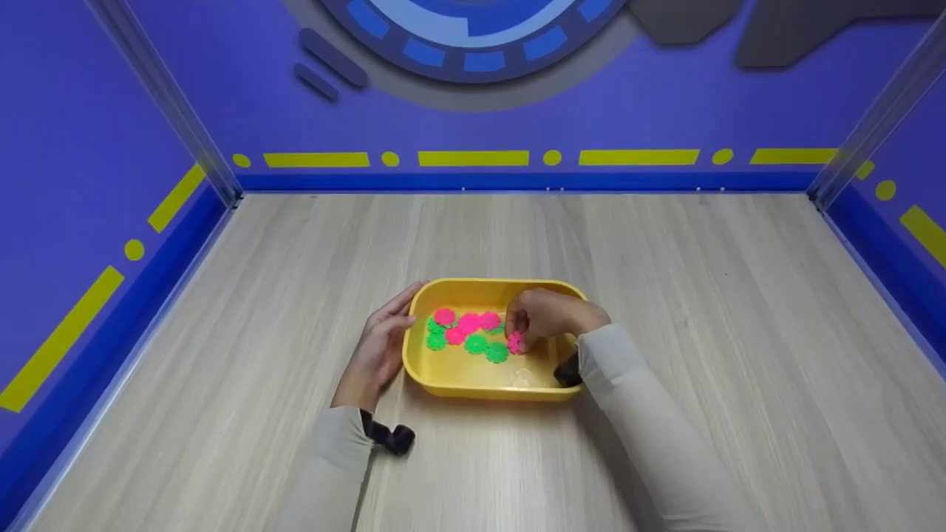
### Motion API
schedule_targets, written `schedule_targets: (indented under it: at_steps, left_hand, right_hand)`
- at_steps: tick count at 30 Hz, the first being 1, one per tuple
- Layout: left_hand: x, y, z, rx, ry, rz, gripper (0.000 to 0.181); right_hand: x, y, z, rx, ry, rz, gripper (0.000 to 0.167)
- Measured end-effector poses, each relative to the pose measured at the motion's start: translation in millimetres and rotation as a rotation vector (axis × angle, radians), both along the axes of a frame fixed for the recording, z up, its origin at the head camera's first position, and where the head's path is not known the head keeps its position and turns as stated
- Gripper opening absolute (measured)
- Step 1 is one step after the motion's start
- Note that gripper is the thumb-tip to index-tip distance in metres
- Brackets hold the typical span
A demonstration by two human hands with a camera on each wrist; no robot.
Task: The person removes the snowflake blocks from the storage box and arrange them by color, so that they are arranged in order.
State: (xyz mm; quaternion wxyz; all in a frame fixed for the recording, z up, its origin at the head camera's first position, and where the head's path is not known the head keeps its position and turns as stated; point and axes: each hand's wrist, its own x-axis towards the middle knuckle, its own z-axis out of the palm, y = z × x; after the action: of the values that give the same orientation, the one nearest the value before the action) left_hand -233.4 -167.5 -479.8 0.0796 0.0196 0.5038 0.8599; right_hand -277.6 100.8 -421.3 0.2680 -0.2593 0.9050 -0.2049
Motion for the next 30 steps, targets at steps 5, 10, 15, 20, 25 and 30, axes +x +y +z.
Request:
schedule_targets:
  at_steps: [5, 10, 15, 20, 25, 30]
  left_hand:
    - [-0.4, 0.2, -0.5, -0.003, 0.001, 0.0, 0.06]
    - [-0.8, -0.9, -1.4, 0.007, -0.005, -0.003, 0.059]
    - [-1.0, -1.3, -1.2, 0.016, -0.024, -0.01, 0.059]
    - [-0.5, -0.9, -0.6, 0.006, -0.026, -0.003, 0.059]
    - [-0.3, -1.4, -1.5, 0.019, -0.016, -0.002, 0.06]
    - [-0.9, -1.9, -2.7, 0.023, -0.002, -0.009, 0.061]
  right_hand:
    - [-0.1, 3, 0.8, -0.005, -0.016, -0.016, 0.013]
    - [-1.0, 5, 3.9, -0.012, 0.013, 0.021, 0.011]
    - [-1.6, 8, 8.8, -0.02, 0.047, 0.075, 0.013]
    - [-0.3, 10, 14.4, -0.033, 0.022, 0.039, 0.016]
    - [1.3, 11, 20.8, -0.074, 0.008, 0.002, 0.018]
    - [4.0, 15, 27.5, -0.108, 0.037, 0.003, 0.015]
